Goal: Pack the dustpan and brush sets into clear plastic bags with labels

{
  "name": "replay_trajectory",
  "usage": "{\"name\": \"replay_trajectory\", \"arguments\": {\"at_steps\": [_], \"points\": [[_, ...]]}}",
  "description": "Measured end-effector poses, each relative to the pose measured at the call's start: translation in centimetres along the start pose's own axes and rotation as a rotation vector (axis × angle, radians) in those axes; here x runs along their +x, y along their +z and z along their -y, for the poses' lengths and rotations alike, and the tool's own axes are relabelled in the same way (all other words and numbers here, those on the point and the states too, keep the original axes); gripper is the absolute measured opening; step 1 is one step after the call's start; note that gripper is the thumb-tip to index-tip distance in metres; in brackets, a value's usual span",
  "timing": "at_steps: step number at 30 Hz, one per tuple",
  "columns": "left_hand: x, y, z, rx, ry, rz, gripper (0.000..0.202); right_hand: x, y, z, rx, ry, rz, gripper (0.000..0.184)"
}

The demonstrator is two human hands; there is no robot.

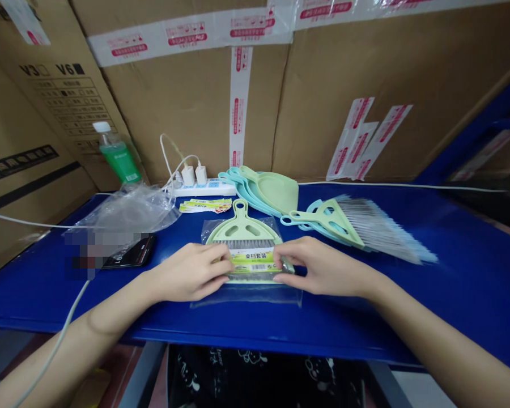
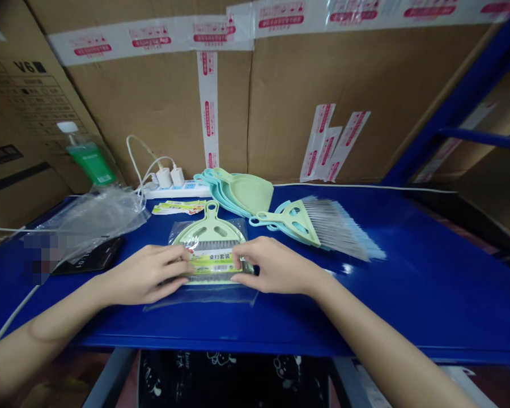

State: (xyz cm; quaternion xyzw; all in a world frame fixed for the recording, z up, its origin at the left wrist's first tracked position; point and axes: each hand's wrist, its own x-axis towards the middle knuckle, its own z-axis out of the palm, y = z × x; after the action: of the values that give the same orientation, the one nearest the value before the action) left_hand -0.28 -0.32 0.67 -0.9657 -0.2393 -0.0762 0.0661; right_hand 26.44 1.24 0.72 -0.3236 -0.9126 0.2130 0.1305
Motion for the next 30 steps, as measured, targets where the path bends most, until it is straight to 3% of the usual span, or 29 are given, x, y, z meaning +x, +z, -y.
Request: {"name": "replay_trajectory", "arguments": {"at_steps": [6, 11, 16, 22, 30], "points": [[0.1, 0.1, -0.5, 0.123, 0.048, -0.030, 0.018, 0.3, 1.3, 0.3, -0.052, -0.114, -0.085, 0.008], [0.4, 0.2, -0.8, 0.256, 0.052, -0.131, 0.021, 0.9, 2.4, 0.5, -0.103, -0.182, -0.184, 0.011], [0.6, 0.2, -0.9, 0.268, 0.051, -0.152, 0.028, 1.1, 3.2, 0.7, -0.275, -0.228, -0.241, 0.014], [0.5, 0.2, -1.0, 0.205, 0.043, -0.121, 0.025, 0.7, 3.0, 0.7, -0.369, -0.249, -0.261, 0.018], [0.2, 0.2, -0.9, 0.156, 0.012, -0.081, 0.021, 0.4, 1.7, 0.4, -0.169, -0.243, -0.165, 0.021]]}}
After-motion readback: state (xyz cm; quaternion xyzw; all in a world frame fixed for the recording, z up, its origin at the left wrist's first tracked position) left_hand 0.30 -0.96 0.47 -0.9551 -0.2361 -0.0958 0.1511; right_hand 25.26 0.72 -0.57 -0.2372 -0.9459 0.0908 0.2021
